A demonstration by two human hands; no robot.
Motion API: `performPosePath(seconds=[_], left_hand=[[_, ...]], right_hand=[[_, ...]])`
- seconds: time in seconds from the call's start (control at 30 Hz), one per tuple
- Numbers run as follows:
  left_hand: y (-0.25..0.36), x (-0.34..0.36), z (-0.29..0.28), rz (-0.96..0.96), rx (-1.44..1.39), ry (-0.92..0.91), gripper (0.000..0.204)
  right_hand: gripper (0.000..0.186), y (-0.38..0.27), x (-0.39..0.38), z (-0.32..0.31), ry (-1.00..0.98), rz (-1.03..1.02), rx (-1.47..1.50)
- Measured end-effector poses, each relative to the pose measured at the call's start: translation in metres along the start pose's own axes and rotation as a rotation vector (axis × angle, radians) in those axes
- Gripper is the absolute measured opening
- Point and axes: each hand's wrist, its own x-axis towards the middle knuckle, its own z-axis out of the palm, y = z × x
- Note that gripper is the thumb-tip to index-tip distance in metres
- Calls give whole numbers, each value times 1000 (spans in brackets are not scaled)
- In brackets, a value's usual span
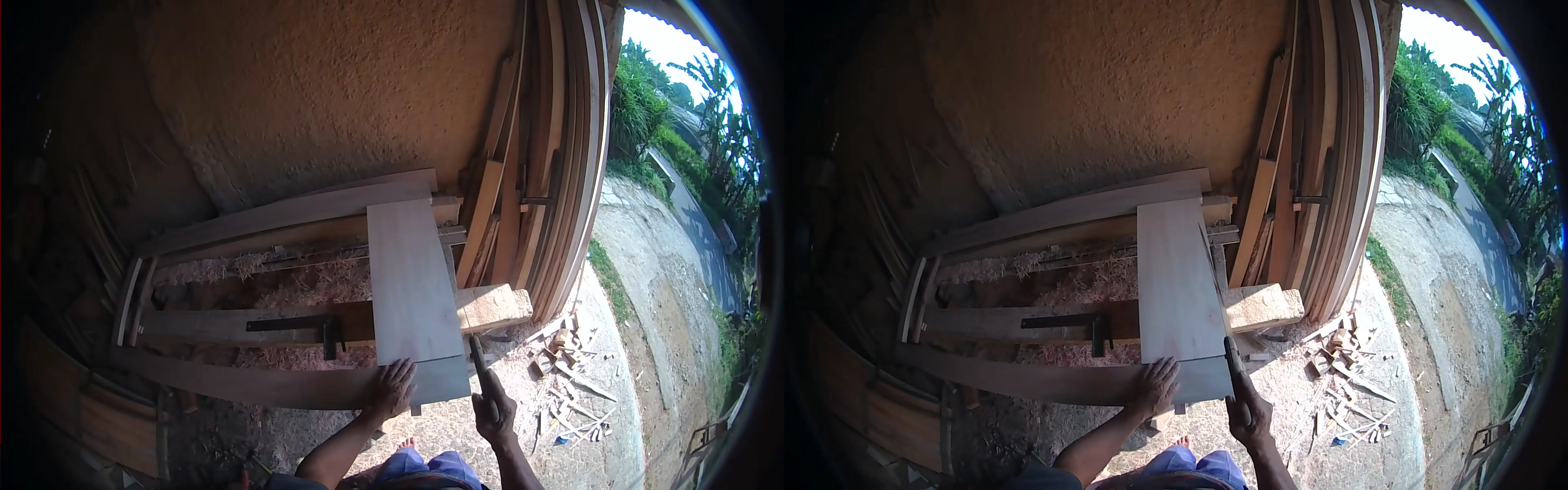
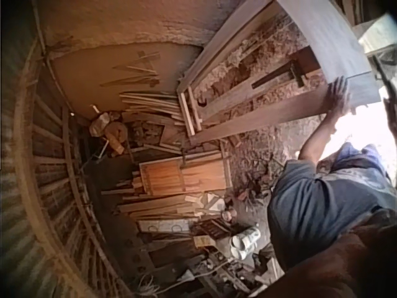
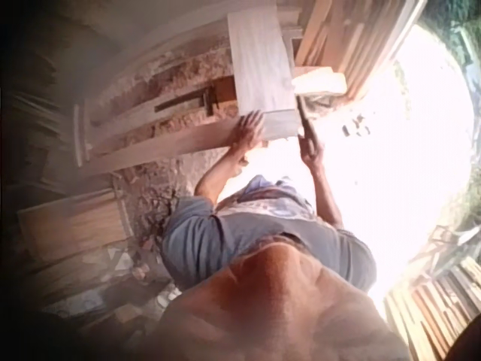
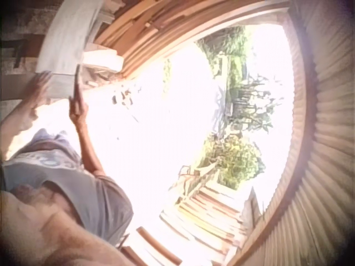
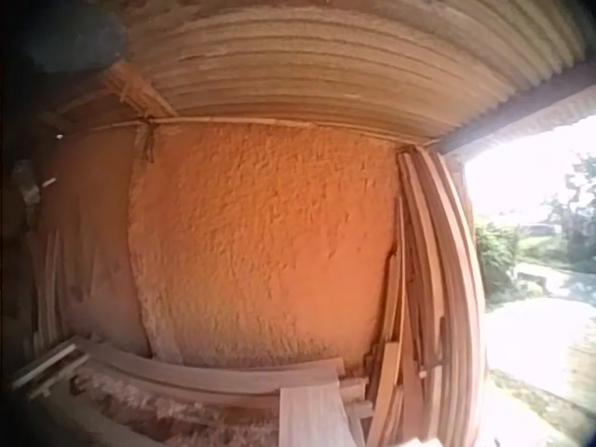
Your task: The person uses a square to align a wooden board on a workbench. Then, they cut the board using a hand saw.
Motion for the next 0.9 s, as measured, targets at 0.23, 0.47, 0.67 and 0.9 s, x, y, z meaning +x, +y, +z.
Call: performPosePath(seconds=[0.23,0.47,0.67,0.9], left_hand=[[-7,4,-1,-310,-238,190,55],[19,-32,-13,-891,-666,412,22],[64,-64,11,-1159,-1038,254,35],[48,-86,31,-1494,-1165,-170,52]], right_hand=[[63,61,75,75,-320,-402,-283],[57,116,131,134,-559,-456,-314],[66,130,139,154,-788,-368,-203],[67,155,161,153,-635,-245,-170]])
